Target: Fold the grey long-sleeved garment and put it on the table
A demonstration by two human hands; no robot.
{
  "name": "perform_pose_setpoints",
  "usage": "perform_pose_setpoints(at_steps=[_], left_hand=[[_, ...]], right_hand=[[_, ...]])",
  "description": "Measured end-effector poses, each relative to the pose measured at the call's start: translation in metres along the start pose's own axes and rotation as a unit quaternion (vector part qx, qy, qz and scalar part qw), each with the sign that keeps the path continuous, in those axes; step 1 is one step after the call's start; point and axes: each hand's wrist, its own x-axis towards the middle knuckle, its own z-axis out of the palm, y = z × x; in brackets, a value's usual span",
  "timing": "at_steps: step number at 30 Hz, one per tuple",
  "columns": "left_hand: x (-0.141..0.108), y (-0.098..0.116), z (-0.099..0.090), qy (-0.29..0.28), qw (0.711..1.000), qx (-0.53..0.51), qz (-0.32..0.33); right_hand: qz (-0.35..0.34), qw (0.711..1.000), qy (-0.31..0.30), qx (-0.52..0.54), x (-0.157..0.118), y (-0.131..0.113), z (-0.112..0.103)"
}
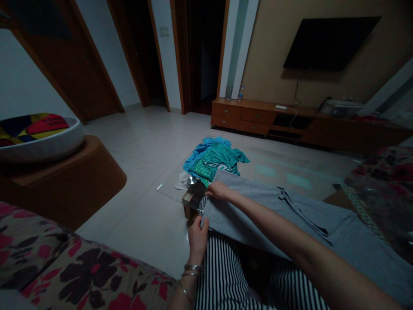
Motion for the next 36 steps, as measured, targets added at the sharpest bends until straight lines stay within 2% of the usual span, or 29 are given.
perform_pose_setpoints(at_steps=[2, 6, 8, 10, 15, 23, 26, 30, 32, 34, 36], left_hand=[[0.000, -0.005, 0.000, -0.003, 1.000, -0.006, -0.005], [0.001, -0.009, -0.001, -0.004, 1.000, -0.019, -0.015], [0.001, -0.008, -0.002, -0.007, 0.999, -0.025, -0.020], [0.001, -0.007, -0.003, -0.012, 0.999, -0.033, -0.023], [-0.001, -0.011, -0.005, -0.020, 0.999, -0.040, -0.017], [-0.001, -0.019, -0.006, -0.015, 0.999, -0.022, -0.033], [0.001, -0.019, -0.003, -0.013, 0.995, -0.072, -0.063], [0.008, -0.017, 0.002, 0.020, 0.962, -0.238, -0.135], [0.011, -0.012, 0.002, 0.019, 0.938, -0.300, -0.171], [0.013, -0.002, -0.002, -0.016, 0.917, -0.346, -0.197], [0.013, 0.012, -0.008, -0.079, 0.896, -0.384, -0.208]], right_hand=[[0.018, 0.999, 0.040, 0.020, 0.002, 0.004, -0.002], [0.139, 0.975, 0.168, 0.029, 0.010, 0.020, -0.016], [0.189, 0.961, 0.202, 0.016, 0.015, 0.031, -0.024], [0.218, 0.955, 0.201, 0.002, 0.020, 0.042, -0.029], [0.229, 0.964, 0.130, 0.028, 0.037, 0.064, -0.030], [0.240, 0.964, 0.108, 0.049, 0.059, 0.073, -0.029], [0.226, 0.966, 0.113, 0.060, 0.059, 0.076, -0.035], [0.232, 0.959, 0.145, 0.066, 0.050, 0.071, -0.037], [0.253, 0.946, 0.196, 0.062, 0.042, 0.062, -0.035], [0.279, 0.929, 0.234, 0.067, 0.033, 0.052, -0.033], [0.291, 0.931, 0.200, 0.088, 0.026, 0.042, -0.034]])
